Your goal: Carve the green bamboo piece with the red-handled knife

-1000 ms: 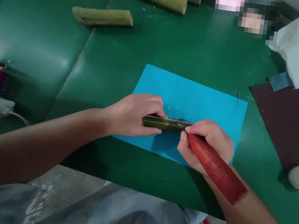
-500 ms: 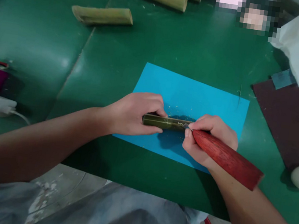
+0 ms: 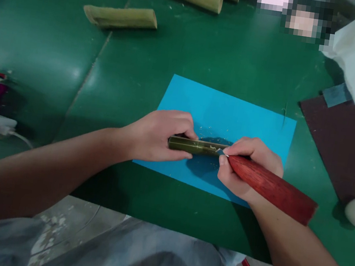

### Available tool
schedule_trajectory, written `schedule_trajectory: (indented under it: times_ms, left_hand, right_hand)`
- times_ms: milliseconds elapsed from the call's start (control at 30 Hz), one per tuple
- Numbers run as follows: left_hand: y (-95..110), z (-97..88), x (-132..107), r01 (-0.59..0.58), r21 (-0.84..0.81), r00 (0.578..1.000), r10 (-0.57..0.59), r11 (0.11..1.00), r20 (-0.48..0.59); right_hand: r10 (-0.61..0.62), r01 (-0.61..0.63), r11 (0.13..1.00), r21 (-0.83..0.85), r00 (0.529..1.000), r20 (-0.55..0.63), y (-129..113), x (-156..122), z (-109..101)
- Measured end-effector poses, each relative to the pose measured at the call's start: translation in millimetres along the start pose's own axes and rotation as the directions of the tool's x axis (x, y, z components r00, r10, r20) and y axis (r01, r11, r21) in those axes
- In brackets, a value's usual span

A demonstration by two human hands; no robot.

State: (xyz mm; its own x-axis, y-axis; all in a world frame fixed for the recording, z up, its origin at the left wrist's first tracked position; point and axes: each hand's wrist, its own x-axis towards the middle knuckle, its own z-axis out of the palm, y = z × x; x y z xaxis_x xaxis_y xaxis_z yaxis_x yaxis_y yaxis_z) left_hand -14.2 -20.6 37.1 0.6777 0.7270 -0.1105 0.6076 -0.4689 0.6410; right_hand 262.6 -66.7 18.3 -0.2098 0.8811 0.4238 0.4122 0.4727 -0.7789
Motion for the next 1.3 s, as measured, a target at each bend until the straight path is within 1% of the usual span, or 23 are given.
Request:
schedule_trajectory:
  times_ms: [67, 233, 400, 467, 600, 667, 733, 833, 933, 1000, 1067, 1133, 1233, 1300]
  left_hand:
    - [0, 0.3, 0, -0.002, 0.003, 1.0, 0.002, 1.0, 0.002]
    - [-2, 1.9, 0, -0.015, 0.003, 1.0, 0.016, 1.0, -0.016]
    - [-3, 2.6, -1, -0.034, 0.007, 0.999, 0.035, 0.999, -0.023]
    - [-3, 2.3, -1, -0.034, 0.011, 0.999, 0.034, 0.999, -0.015]
    - [-3, 2.0, 0, -0.035, 0.02, 0.999, 0.036, 0.999, -0.014]
    - [-5, 2.6, -1, -0.069, 0.053, 0.997, 0.07, 0.996, -0.022]
    - [-8, 3.8, -2, -0.127, 0.132, 0.989, 0.136, 0.983, -0.055]
    - [-12, 6.6, -4, -0.188, 0.245, 0.959, 0.231, 0.951, -0.161]
    - [-14, 9.2, -5, -0.203, 0.252, 0.934, 0.264, 0.946, -0.239]
    - [-13, 10.2, -6, -0.207, 0.238, 0.928, 0.268, 0.949, -0.261]
    - [-11, 10.3, -6, -0.217, 0.23, 0.925, 0.275, 0.949, -0.263]
    - [-9, 10.1, -6, -0.23, 0.232, 0.93, 0.284, 0.945, -0.234]
    - [-5, 9.9, -7, -0.233, 0.231, 0.943, 0.277, 0.945, -0.182]
    - [-3, 10.3, -7, -0.242, 0.216, 0.942, 0.282, 0.946, -0.181]
  right_hand:
    - [0.023, -0.023, 1.0, -0.01, 1.0, -0.003, -2, 0, 2]
    - [0.032, -0.032, 0.999, -0.004, 0.995, -0.094, -6, 3, 8]
    - [0.003, -0.002, 0.999, 0.032, 1.0, -0.005, -6, 2, 3]
    - [0.003, -0.004, 0.999, 0.039, 1.0, 0.006, -6, 2, 2]
    - [-0.033, 0.033, 0.998, 0.059, 0.999, -0.012, -9, 5, 2]
    - [-0.043, 0.045, 0.998, 0.051, 0.998, -0.042, -11, 7, 2]
    - [-0.046, 0.049, 0.998, 0.037, 0.996, -0.07, -12, 8, 0]
    - [-0.07, 0.072, 0.997, 0.007, 0.986, -0.148, -10, 5, -3]
    - [-0.089, 0.082, 0.996, -0.04, 0.967, -0.237, -8, 1, -4]
    - [-0.057, 0.045, 0.998, -0.052, 0.964, -0.26, -8, 0, -3]
    - [-0.025, 0.015, 0.999, -0.041, 0.967, -0.252, -10, 1, 0]
    - [-0.017, 0.017, 1.0, -0.002, 0.975, -0.22, -12, 3, 2]
    - [-0.013, 0.025, 0.996, 0.09, 0.99, -0.14, -12, 5, 2]
    - [0.018, -0.005, 0.99, 0.143, 0.996, -0.086, -11, 4, 1]
